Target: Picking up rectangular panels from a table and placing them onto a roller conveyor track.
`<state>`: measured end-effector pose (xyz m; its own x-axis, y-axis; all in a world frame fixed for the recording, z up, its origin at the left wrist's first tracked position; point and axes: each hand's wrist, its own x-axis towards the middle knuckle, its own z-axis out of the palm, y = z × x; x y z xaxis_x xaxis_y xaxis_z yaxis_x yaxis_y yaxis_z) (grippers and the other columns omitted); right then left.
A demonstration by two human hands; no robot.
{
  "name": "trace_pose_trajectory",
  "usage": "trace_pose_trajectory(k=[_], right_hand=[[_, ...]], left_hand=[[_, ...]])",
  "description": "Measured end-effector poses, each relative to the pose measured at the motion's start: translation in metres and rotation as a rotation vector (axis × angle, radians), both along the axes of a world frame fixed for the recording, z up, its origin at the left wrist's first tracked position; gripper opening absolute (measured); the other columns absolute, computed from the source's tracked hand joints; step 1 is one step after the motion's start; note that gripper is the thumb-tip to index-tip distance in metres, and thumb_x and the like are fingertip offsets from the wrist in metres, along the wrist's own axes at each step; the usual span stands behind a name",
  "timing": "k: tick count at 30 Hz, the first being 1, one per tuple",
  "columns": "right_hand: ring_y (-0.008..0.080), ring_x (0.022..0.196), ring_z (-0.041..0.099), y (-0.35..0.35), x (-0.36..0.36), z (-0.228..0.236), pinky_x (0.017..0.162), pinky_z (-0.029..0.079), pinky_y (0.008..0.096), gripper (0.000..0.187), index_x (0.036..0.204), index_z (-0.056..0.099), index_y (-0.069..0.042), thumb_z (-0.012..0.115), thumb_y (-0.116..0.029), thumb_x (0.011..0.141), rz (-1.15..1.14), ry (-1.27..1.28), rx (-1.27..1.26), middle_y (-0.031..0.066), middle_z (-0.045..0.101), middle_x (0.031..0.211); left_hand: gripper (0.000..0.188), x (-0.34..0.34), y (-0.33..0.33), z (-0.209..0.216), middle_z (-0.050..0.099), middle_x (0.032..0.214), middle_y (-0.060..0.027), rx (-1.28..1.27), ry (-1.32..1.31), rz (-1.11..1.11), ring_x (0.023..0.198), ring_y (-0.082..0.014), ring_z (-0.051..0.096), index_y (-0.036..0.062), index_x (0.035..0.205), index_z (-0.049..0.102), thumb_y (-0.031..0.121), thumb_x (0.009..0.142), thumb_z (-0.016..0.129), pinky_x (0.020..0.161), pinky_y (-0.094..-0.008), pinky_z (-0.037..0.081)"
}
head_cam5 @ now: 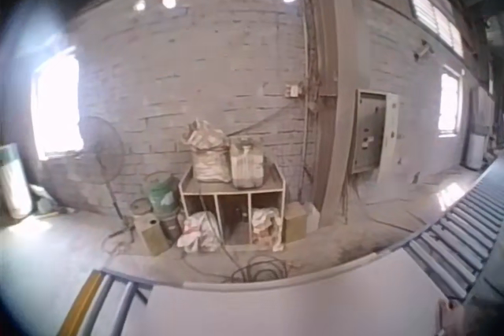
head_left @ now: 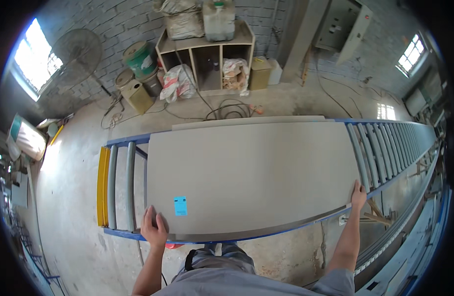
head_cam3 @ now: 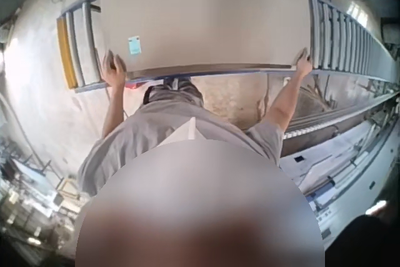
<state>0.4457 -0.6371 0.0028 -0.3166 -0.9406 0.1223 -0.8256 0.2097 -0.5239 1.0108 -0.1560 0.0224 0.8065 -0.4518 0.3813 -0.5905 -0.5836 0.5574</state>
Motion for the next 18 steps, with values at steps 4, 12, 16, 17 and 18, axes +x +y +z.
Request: trace_pose_trajectory(k=[4,12,16,17,18], right_hand=[[0.0393,0.083,0.058,-0.017,-0.007,-0.010,0.075,0.044,0.0451,0.058,0.094,0.063,0.007,0.053,-0.051,0.090,0.035,0.145,-0.097,0.0233,0.063,0.085],[0.0358,0.069,0.057,-0.028,-0.020,-0.023,0.068,0.044,0.0432,0.056,0.088,0.061,0.009,0.057,-0.047,0.090,0.037,0.154,-0.213,0.0223,0.060,0.071],[0.0337,0.067,0.055,-0.026,-0.004,-0.023,0.067,0.044,0.0420,0.056,0.082,0.059,0.010,0.059,-0.045,0.089,0.068,0.107,-0.247,0.0224,0.059,0.070],[0.0337,0.067,0.055,-0.024,-0.003,-0.021,0.066,0.044,0.0421,0.057,0.081,0.059,0.011,0.060,-0.046,0.089,0.074,0.099,-0.213,0.0227,0.059,0.070],[0.0341,0.066,0.055,-0.024,-0.008,-0.021,0.066,0.044,0.0421,0.057,0.080,0.059,0.011,0.060,-0.045,0.088,0.069,0.120,-0.249,0.0237,0.059,0.071]], left_hand=[[0.034,0.006,-0.014,-0.002,0.060,0.119,-0.0172,0.075,-0.070,0.010,0.107,-0.0352,0.058,0.0033,0.120,0.059,0.013,0.088,0.056,0.090,-0.0396,0.045],[0.034,0.006,-0.016,0.005,0.062,0.115,-0.0153,0.160,0.085,-0.007,0.103,-0.0317,0.060,0.0045,0.123,0.058,0.014,0.090,0.056,0.084,-0.0366,0.047],[0.035,0.006,-0.016,0.017,0.063,0.115,-0.0149,0.172,0.210,0.044,0.102,-0.0310,0.060,0.0048,0.124,0.058,0.016,0.091,0.059,0.083,-0.0360,0.047],[0.035,0.007,-0.015,0.015,0.063,0.115,-0.0149,0.169,0.205,0.027,0.102,-0.0310,0.060,0.0048,0.124,0.058,0.016,0.091,0.059,0.083,-0.0360,0.047],[0.036,0.008,-0.017,0.013,0.063,0.109,-0.0154,0.142,0.111,-0.002,0.096,-0.0321,0.061,0.0053,0.124,0.058,0.016,0.089,0.060,0.079,-0.0376,0.047]])
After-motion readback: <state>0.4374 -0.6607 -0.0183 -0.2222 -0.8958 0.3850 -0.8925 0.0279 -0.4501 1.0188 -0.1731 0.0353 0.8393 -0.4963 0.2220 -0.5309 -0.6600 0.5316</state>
